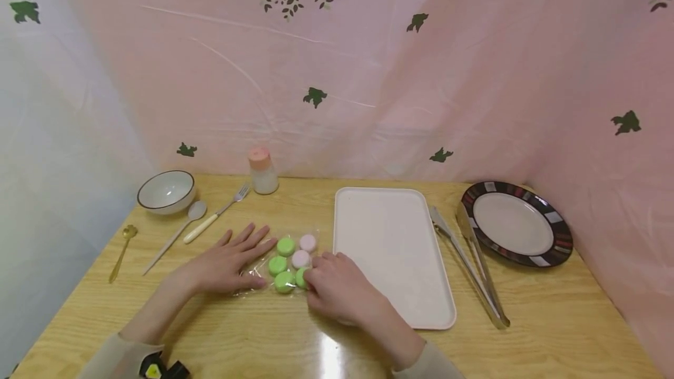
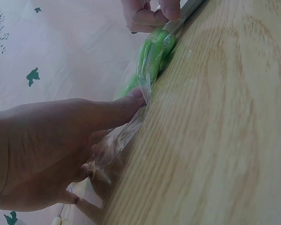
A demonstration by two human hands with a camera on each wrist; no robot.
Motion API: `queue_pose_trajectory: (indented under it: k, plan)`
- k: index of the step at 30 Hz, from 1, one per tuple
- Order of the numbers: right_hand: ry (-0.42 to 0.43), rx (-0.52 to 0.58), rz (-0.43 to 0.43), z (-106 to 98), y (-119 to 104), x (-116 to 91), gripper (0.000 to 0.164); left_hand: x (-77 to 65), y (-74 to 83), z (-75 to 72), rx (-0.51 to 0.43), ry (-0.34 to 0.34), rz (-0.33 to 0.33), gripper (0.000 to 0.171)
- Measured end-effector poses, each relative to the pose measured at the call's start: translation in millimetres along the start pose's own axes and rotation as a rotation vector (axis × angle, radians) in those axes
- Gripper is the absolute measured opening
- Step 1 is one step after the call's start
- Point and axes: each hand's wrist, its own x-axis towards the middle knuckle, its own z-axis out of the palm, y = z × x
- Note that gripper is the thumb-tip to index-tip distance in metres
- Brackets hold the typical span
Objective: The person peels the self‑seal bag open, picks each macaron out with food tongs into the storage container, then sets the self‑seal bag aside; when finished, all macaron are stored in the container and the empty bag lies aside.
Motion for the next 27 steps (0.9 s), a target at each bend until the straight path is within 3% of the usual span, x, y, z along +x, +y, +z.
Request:
queue_pose_trajectory:
  k: [10,16,27]
  plan:
    - [-0.05,0.147,0.002,-10,9,0,0.023,-0.7,1.0,-2.2,-0.006,0.002,0.003,0.083]
    - [-0.105,0.225,0.044,-15,17,0,0.019,-1.4,1.9,-3.5,-0.009,0.006,0.007,0.082]
    - [-0.162,0.273,0.07,-17,24,0,0.017,-1.5,1.0,-2.3,0.0,0.005,0.014,0.083]
